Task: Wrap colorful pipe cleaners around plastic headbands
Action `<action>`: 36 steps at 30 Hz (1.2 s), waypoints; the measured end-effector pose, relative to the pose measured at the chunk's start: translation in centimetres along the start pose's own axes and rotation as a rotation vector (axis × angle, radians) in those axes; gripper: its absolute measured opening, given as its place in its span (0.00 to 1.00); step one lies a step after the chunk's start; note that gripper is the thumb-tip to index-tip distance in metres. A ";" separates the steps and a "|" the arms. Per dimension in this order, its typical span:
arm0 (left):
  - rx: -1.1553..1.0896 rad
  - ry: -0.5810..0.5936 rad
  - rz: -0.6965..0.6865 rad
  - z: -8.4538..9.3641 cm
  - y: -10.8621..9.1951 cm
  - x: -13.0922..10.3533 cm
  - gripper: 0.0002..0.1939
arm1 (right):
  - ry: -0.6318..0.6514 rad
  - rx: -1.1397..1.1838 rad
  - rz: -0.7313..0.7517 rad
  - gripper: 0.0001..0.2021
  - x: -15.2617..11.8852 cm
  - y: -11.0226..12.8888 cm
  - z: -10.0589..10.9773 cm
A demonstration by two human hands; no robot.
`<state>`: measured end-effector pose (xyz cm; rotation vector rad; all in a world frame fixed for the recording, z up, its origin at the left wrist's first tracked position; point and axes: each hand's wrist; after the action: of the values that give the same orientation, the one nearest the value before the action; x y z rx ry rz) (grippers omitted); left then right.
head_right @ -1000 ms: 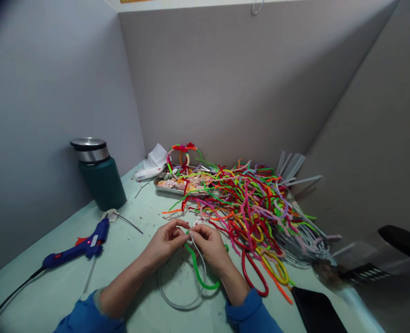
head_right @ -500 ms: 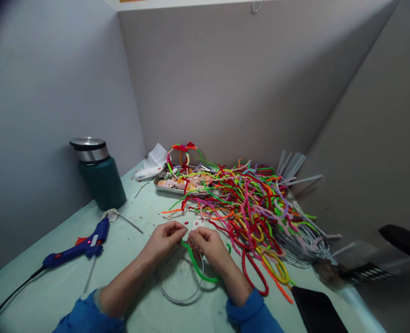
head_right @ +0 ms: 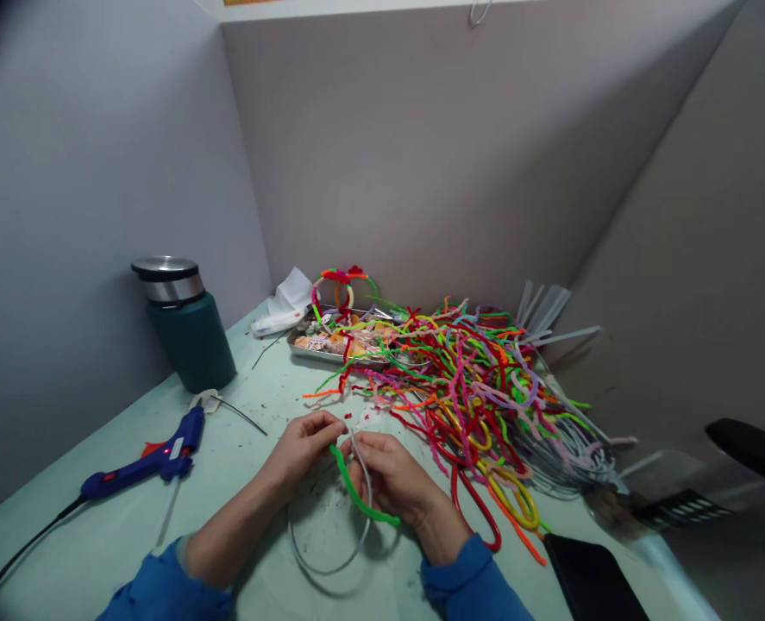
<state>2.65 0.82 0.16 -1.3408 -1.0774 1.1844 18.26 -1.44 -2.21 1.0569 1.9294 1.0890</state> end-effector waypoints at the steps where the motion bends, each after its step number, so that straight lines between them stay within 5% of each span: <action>1: -0.005 0.011 -0.008 0.0 -0.1 0.0 0.14 | 0.004 0.013 -0.009 0.15 0.0 -0.1 0.0; 10: 0.051 0.033 -0.090 -0.1 0.0 -0.2 0.11 | 0.156 -0.117 -0.085 0.20 0.0 -0.4 -0.7; 16: 0.027 0.037 -0.084 0.0 -0.2 -0.2 0.11 | -0.008 -0.185 -0.068 0.17 -0.2 0.7 -0.7; 19: 0.037 0.035 -0.095 0.0 -0.3 -0.2 0.12 | 0.026 -0.229 -0.093 0.20 -0.3 0.8 -0.6; 30: 0.067 0.033 -0.123 -0.1 0.0 -0.2 0.09 | 0.190 0.043 -0.131 0.15 0.2 -0.3 -2.2; 36: 0.073 0.064 -0.119 0.2 -0.4 -0.3 0.13 | -0.074 -0.306 -0.063 0.11 -0.2 1.0 -1.3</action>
<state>2.43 0.63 0.57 -1.2328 -1.0436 1.0757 17.54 -1.73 -0.76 0.8490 1.6617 1.2442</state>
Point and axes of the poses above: each hand's wrist, its own x-axis towards the middle knuckle, its own z-axis out of the back of the hand, y = z × x, and after that the axes turned 3 degrees about -y, right-handed
